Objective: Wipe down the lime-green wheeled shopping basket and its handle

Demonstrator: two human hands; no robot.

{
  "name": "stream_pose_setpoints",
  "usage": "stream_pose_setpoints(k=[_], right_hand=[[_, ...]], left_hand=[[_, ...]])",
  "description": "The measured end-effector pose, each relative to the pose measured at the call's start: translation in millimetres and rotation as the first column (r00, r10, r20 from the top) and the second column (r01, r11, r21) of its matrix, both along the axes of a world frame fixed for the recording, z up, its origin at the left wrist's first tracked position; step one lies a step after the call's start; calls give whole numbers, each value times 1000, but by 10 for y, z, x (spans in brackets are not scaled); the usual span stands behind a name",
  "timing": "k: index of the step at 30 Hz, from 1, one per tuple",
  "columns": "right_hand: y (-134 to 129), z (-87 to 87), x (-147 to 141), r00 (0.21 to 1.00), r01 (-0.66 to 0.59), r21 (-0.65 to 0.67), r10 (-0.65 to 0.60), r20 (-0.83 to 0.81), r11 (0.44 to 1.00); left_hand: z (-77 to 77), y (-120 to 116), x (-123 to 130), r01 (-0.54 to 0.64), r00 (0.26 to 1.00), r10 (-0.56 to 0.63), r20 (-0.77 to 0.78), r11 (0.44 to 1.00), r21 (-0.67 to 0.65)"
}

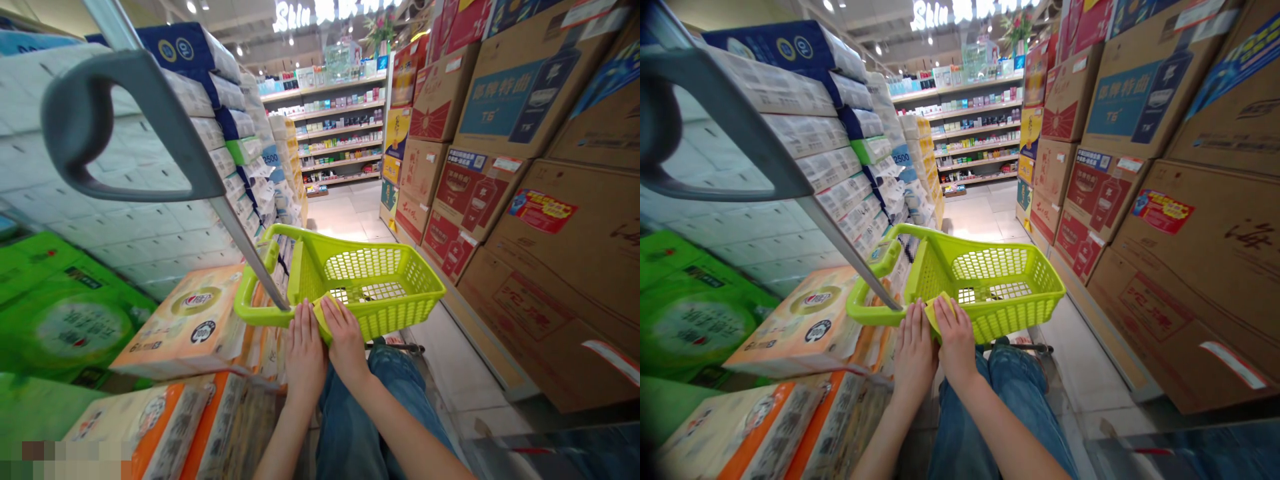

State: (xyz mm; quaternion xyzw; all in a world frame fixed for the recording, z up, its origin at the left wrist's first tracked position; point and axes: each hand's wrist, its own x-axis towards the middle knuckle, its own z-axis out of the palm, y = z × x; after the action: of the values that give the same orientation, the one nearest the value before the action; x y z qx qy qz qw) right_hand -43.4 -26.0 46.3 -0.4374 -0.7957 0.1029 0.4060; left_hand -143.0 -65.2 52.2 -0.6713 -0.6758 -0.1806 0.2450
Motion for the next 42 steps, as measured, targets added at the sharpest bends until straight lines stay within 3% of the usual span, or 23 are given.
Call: stream_pose_setpoints(k=[10,21,25,30,33,42], right_hand=[[53,-142,321,995,1,58,-7,103,998],[327,-543,1270,941,287,82,-297,159,954],[262,-456,1032,945,315,10,-314,94,949],[55,-132,255,997,69,-30,-68,29,997],[-13,8,-11,1000,8,-46,-8,-1,999],[27,-34,89,997,-21,-21,23,67,1000]], left_hand=[[29,-27,16,27,998,-24,65,999,-35],[37,-30,21,28,997,-26,74,999,-30],[39,-26,22,28,997,-26,76,999,-33],[22,-17,5,12,999,-11,45,999,-32],[14,-12,-6,-2,1000,3,22,1000,-18],[10,-7,30,-3,999,3,37,1000,-7]])
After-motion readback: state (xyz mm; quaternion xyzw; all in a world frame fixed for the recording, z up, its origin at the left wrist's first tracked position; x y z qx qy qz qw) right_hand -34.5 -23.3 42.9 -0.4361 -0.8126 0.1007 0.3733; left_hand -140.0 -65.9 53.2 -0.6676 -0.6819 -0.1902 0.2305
